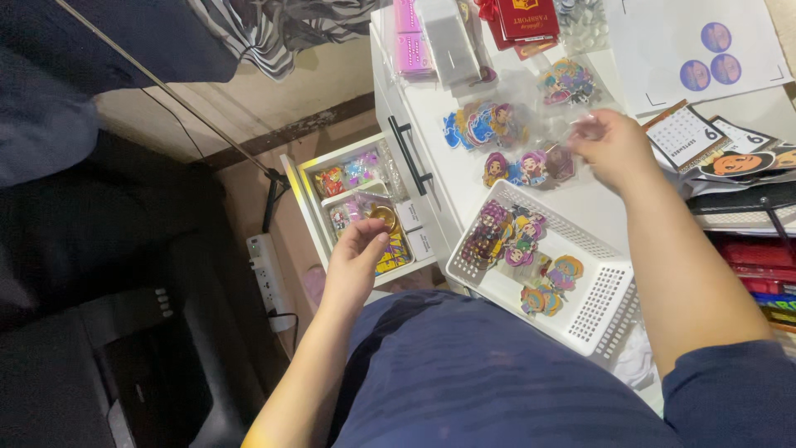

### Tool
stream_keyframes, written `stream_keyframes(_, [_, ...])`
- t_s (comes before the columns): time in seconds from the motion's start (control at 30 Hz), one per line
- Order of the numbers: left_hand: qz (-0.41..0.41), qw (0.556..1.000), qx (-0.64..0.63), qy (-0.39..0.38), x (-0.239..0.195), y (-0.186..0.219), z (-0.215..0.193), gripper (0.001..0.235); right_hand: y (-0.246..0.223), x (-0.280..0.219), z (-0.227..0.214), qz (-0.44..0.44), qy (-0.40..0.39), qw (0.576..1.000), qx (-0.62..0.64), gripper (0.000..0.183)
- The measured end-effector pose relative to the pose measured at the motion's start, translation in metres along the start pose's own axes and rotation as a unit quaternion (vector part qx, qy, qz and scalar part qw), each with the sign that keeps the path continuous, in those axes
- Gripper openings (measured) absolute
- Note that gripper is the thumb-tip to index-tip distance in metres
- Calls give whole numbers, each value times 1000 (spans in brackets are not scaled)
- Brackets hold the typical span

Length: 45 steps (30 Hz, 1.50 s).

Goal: The person sorts and organizes small character stickers from a white basket into clear plastic bags. They pick up individual stickers, place them into bags, and set the filled bags aside on the table.

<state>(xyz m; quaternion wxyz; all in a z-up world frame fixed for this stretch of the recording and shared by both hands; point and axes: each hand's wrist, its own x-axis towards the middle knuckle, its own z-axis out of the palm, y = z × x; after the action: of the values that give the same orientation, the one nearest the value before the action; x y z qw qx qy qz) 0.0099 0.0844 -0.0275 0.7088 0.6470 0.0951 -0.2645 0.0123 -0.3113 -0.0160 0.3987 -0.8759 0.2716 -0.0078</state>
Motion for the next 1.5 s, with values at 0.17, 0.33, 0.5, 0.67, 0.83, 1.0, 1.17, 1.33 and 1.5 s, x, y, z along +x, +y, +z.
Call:
stream_keyframes(0.17, [47,999,-4,-6,9,-20,-7,22,40,33,8,-191,163,944,-214,41])
stream_keyframes(0.33, [72,997,4,-3,11,-22,-13,26,1,64,63,-424,176,850,-261,15])
stream_keyframes(0.5, [81,996,-12,29,6,-24,-32,25,-58,85,113,-540,243,709,-383,4])
stream_keyframes(0.67, [56,994,-29,86,-17,-18,-57,26,-64,111,137,-582,252,665,-394,2])
stream_keyframes(0.83, [39,992,-39,112,-20,-25,-69,26,-57,126,133,-567,240,671,-413,9])
stream_keyframes(1.0, [53,994,-32,89,-12,-21,-62,29,-92,99,112,-381,82,879,-274,5])
stream_keyframes(1.17, [104,994,29,-20,15,28,1,29,-96,98,98,-180,-4,973,-148,12])
stream_keyframes(1.33, [58,990,32,-124,99,44,93,36,-106,76,96,-144,17,977,-157,16])
stream_keyframes(1.5, [33,994,100,-12,211,10,142,29,-86,94,106,-160,24,974,-157,16])
